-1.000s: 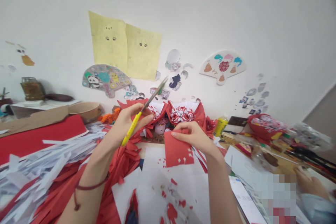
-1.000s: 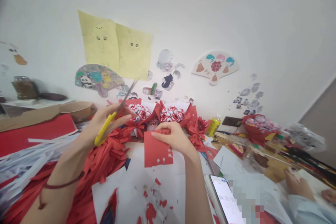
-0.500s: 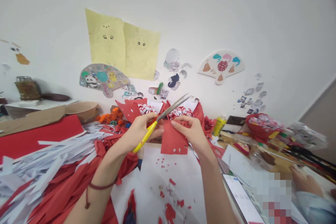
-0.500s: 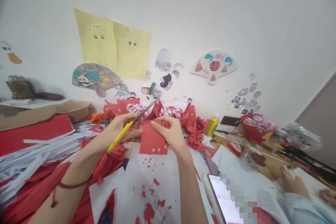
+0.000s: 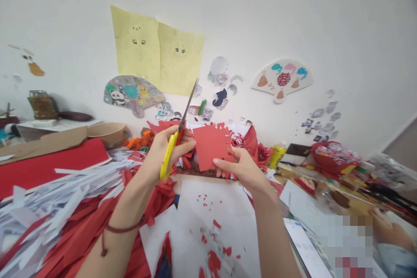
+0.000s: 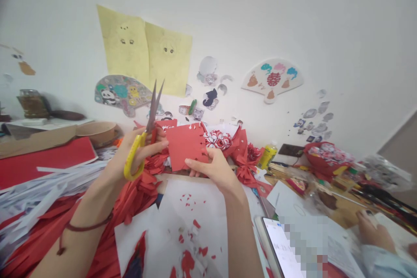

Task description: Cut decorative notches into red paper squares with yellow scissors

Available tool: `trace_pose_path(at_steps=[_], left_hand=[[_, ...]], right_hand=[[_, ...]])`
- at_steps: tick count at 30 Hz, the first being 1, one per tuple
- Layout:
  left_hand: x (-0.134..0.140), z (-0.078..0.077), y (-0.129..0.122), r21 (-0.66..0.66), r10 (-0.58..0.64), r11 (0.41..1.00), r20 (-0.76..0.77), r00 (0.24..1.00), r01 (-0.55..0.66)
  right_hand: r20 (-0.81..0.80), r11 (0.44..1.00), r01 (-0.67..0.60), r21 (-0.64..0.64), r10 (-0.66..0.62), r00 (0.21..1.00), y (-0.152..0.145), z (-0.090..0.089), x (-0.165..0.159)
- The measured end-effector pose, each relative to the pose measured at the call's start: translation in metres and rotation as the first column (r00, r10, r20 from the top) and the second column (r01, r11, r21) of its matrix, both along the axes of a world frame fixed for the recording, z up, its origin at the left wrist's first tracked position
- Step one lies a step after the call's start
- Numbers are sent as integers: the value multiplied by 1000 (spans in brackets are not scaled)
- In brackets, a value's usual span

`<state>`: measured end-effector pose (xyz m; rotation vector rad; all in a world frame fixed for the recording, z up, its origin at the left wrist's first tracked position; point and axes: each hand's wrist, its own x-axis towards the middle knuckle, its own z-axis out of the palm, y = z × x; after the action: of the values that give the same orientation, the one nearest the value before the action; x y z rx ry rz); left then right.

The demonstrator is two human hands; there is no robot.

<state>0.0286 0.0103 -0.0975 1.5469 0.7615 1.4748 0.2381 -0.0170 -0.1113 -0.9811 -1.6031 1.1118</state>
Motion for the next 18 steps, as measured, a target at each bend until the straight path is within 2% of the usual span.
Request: trace_pose_path(at_steps=[5,11,18], left_hand=[[0,0,0,35,49,998,46,998,-50],[2,4,-4,81,174,980,80,981,-180],[3,6,-8,84,178,979,81,981,-185]], right_hand=[[2,1000,-7,0,7,1000,-2,3,-6],[-66,997,65,44,-62,996,-4,4,-9],[-58,989,88,122,-82,995,-11,10,-13]])
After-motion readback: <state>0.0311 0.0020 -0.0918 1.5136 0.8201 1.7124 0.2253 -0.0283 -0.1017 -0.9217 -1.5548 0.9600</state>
